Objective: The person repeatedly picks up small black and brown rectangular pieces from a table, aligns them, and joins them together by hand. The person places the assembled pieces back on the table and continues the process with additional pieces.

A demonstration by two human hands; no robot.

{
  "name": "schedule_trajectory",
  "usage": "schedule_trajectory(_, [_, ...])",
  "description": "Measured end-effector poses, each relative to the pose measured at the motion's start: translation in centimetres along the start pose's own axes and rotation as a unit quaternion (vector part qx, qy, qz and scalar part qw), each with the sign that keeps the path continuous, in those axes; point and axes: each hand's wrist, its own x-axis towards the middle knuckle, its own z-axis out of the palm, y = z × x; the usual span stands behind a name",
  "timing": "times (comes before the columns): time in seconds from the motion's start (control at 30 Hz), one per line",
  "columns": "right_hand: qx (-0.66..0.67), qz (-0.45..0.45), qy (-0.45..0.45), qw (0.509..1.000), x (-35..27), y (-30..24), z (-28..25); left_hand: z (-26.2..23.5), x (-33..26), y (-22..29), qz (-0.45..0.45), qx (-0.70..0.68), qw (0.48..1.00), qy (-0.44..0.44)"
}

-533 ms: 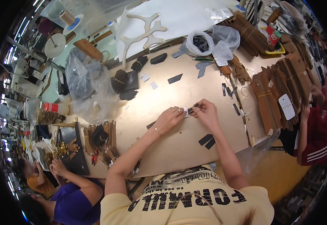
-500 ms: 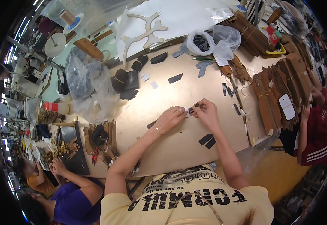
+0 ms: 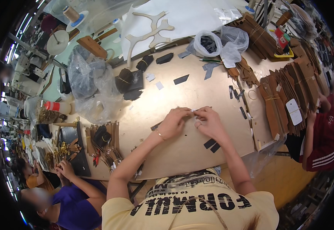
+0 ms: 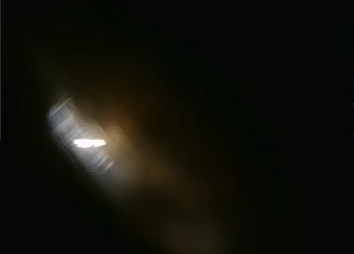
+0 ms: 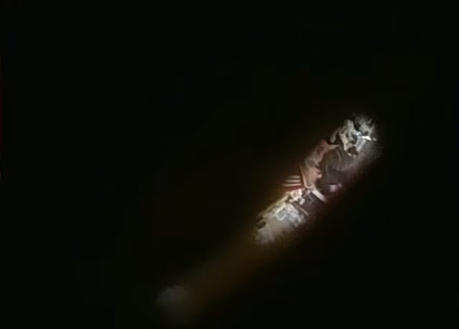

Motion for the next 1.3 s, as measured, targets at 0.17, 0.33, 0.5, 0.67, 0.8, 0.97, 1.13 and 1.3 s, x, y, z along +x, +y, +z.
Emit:
schedule_trajectory(0.17, [-0.346,-0.061,0.018,0.936,-0.8,-1.2,3.1,-1.0,-0.6,1.5,-0.199,-0.11,0.962,0.15])
schedule_trajectory(0.33, [-0.456,-0.075,0.042,0.886,0.0,-0.8,3.0,0.0,-2.8,5.7,-0.114,0.028,0.968,0.222])
schedule_trajectory(0.5, [-0.422,-0.057,0.036,0.904,1.7,1.6,-1.9,3.2,-7.3,10.5,-0.051,0.039,0.975,0.214])
schedule_trajectory(0.67, [-0.237,0.082,0.02,0.968,1.8,2.8,-2.9,2.4,-11.9,12.1,-0.098,0.022,0.971,0.217])
schedule_trajectory(0.8, [-0.204,0.086,0.037,0.974,1.3,1.2,-2.3,-1.8,-15.4,11.4,-0.165,0.097,0.933,0.306])
schedule_trajectory(0.97, [-0.134,-0.088,-0.026,0.987,0.4,-5.4,0.4,-9.3,-19.4,11.0,-0.222,0.171,0.826,0.49])
schedule_trajectory(1.13, [-0.007,-0.149,-0.302,0.942,1.5,-12.5,10.0,-13.4,-22.5,11.8,-0.243,0.233,0.733,0.591])
schedule_trajectory(1.3, [-0.136,-0.117,-0.485,0.856,2.3,-14.7,19.9,-12.8,-23.8,11.5,-0.279,0.236,0.722,0.588])
